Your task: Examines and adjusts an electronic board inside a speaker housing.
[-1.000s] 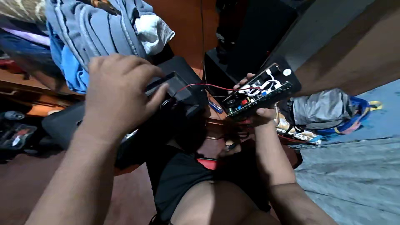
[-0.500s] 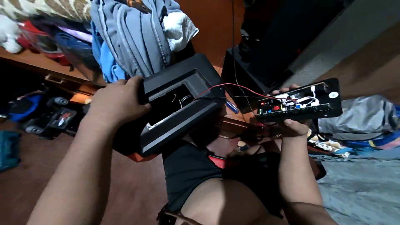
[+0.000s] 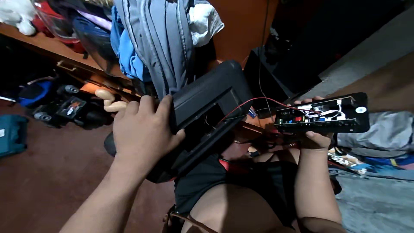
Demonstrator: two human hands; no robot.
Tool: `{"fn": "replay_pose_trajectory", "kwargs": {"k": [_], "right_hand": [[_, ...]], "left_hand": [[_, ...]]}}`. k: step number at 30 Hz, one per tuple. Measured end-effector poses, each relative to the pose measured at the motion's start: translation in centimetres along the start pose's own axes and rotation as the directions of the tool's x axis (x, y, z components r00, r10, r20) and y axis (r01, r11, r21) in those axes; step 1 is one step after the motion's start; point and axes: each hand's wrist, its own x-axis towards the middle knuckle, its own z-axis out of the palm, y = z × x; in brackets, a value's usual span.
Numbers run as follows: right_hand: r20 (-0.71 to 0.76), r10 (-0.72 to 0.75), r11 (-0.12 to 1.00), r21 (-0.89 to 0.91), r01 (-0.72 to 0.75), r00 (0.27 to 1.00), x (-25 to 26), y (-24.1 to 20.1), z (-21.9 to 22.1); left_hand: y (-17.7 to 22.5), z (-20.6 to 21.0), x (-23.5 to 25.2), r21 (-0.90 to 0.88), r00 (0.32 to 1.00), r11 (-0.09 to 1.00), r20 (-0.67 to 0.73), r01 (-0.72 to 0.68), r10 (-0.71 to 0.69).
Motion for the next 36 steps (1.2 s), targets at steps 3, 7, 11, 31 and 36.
{"fn": "replay_pose_trajectory", "kwargs": {"k": [3,7,11,31,36], "right_hand": [[0.013,-0.007,1.000,-0.013,0.007,1.000,0.1,0.1,0.1],[0.017,-0.016,1.000,-0.011,0.016,1.000,-0.2,-0.1,0.4],[0.021,0.004,1.000,0.000,-0.004,1.000,0.2,-0.2,0.7],[0.039,0.002,0.999,0.032,-0.004,0.999,1.9,1.6,3.1],[0.025,-0.021,1.000,-0.001,0.021,0.999,2.2,2.1,4.1]], "left_hand": [[0.6,-0.1,-0.7,0.007,0.999,0.999,-0.012,0.036,-0.036],[1.0,-0.1,-1.4,0.018,0.997,0.997,-0.025,0.074,-0.073],[0.8,-0.2,-1.9,0.012,0.993,0.993,-0.006,0.116,-0.116],[-6.7,1.0,2.1,-0.078,0.999,0.996,0.039,0.039,-0.037],[-7.6,0.7,4.6,-0.057,0.994,0.998,0.107,0.010,-0.004]]}}
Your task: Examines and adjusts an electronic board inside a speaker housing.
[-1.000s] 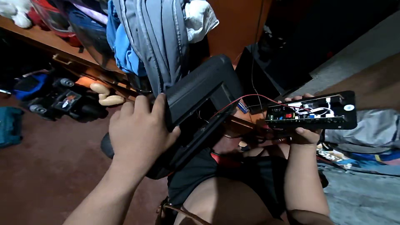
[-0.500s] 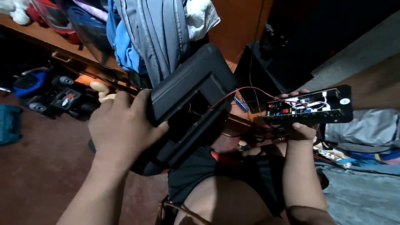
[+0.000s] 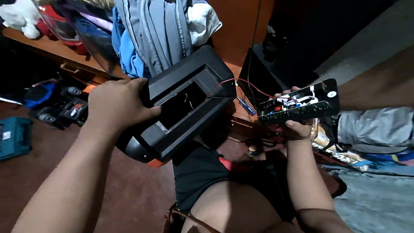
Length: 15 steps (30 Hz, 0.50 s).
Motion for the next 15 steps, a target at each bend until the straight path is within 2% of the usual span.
{"fn": "replay_pose_trajectory", "kwargs": {"k": [8,15], "right_hand": [[-0.061,-0.032,0.999,0.010,0.033,0.998,0.1,0.6,1.0],[-0.010,-0.055,0.998,-0.014,0.054,0.998,0.7,0.5,1.6]], "left_hand": [[-0.9,-1.0,2.6,0.004,0.996,1.000,0.088,0.001,-0.001],[-0.4,-0.8,2.7,0.019,0.986,0.999,0.163,-0.035,0.031]]}}
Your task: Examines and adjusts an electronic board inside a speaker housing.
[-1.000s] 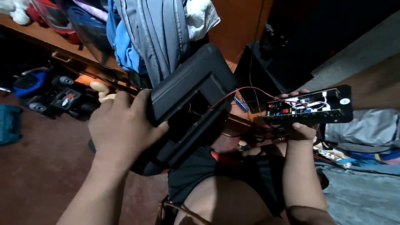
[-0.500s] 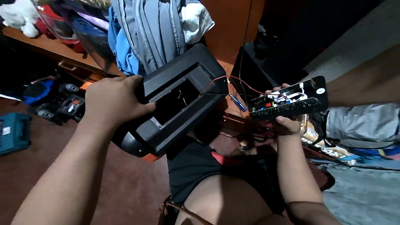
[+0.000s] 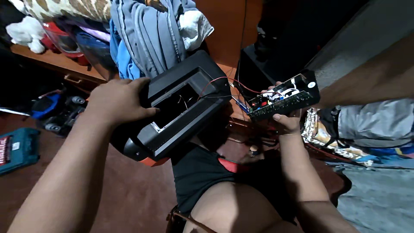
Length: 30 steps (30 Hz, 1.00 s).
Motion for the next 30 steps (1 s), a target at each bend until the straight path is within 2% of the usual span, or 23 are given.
{"fn": "replay_pose_trajectory", "kwargs": {"k": [3,5,7,9,11,15,16,18,20,22,25,30], "right_hand": [[0.010,0.002,1.000,-0.029,-0.002,1.000,0.2,0.0,-0.1],[0.017,-0.003,0.999,-0.035,0.003,1.000,0.3,-0.1,-0.1],[0.033,-0.034,0.998,-0.042,0.035,0.999,0.3,0.0,-0.1],[0.040,-0.052,0.998,-0.041,0.054,0.998,0.2,0.2,0.1],[-0.005,-0.052,0.998,-0.027,0.052,0.999,0.1,0.3,0.5],[0.009,-0.019,0.997,0.077,0.018,1.000,0.4,1.2,0.3],[0.009,0.002,0.994,0.112,-0.003,1.000,0.4,1.3,0.3],[0.008,0.054,0.980,0.189,-0.054,0.999,0.4,1.4,0.4],[0.017,0.086,0.964,0.251,-0.088,0.996,0.4,1.6,0.4],[0.006,0.058,0.961,0.269,-0.057,0.998,0.1,1.8,0.6],[0.007,-0.044,0.949,0.311,0.040,0.999,-0.6,1.7,1.1],[0.089,-0.049,0.857,0.515,-0.004,0.995,-1.0,2.5,1.1]], "left_hand": [[0.7,-0.3,0.2,-0.036,0.999,0.998,0.001,-0.053,0.053],[1.0,-0.5,0.5,-0.070,0.993,0.991,-0.047,-0.111,0.108],[1.7,-0.8,0.7,-0.105,0.978,0.979,-0.136,-0.172,0.157],[3.1,-1.0,0.8,-0.122,0.934,0.955,-0.275,-0.270,0.229],[5.5,-1.2,0.8,-0.124,0.842,0.902,-0.429,-0.414,0.328],[12.1,-1.5,0.3,-0.089,0.584,0.720,-0.657,-0.688,0.476],[13.7,-1.5,0.2,-0.085,0.538,0.680,-0.686,-0.728,0.490],[16.5,-1.5,0.3,-0.089,0.488,0.623,-0.711,-0.777,0.507],[18.8,-1.3,0.7,-0.091,0.465,0.593,-0.718,-0.800,0.518],[20.6,-1.0,1.3,-0.100,0.456,0.578,-0.728,-0.810,0.512],[22.4,-0.6,2.0,-0.150,0.484,0.578,-0.730,-0.802,0.482],[23.9,-0.4,2.5,-0.173,0.502,0.584,-0.728,-0.793,0.467]]}}
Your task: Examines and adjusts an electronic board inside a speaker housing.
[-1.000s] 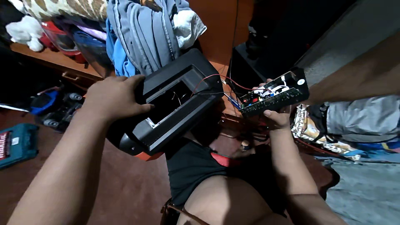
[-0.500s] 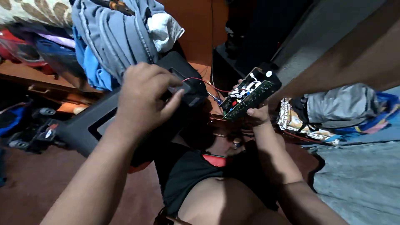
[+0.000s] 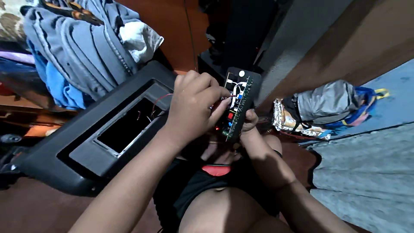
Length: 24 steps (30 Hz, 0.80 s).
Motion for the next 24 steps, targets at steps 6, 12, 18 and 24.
{"fn": "replay_pose_trajectory", "kwargs": {"k": [6,12,18,24], "right_hand": [[0.031,0.039,0.993,0.106,-0.042,0.999,0.1,0.5,-0.1],[0.049,0.053,0.995,0.077,-0.057,0.997,0.4,0.6,0.0],[0.049,0.044,0.999,-0.005,-0.044,0.998,0.4,0.3,-0.4],[0.103,0.164,0.982,0.077,-0.172,0.981,3.5,-1.0,3.9]], "left_hand": [[0.0,0.0,0.5,0.022,1.000,1.000,0.029,0.007,-0.008],[-0.2,-0.2,0.5,0.040,0.999,0.999,0.041,0.006,-0.008],[-0.5,-1.3,0.2,0.044,0.999,0.999,0.019,0.029,-0.030],[-1.3,-2.8,-0.5,0.026,0.996,0.996,-0.027,0.085,-0.084]]}}
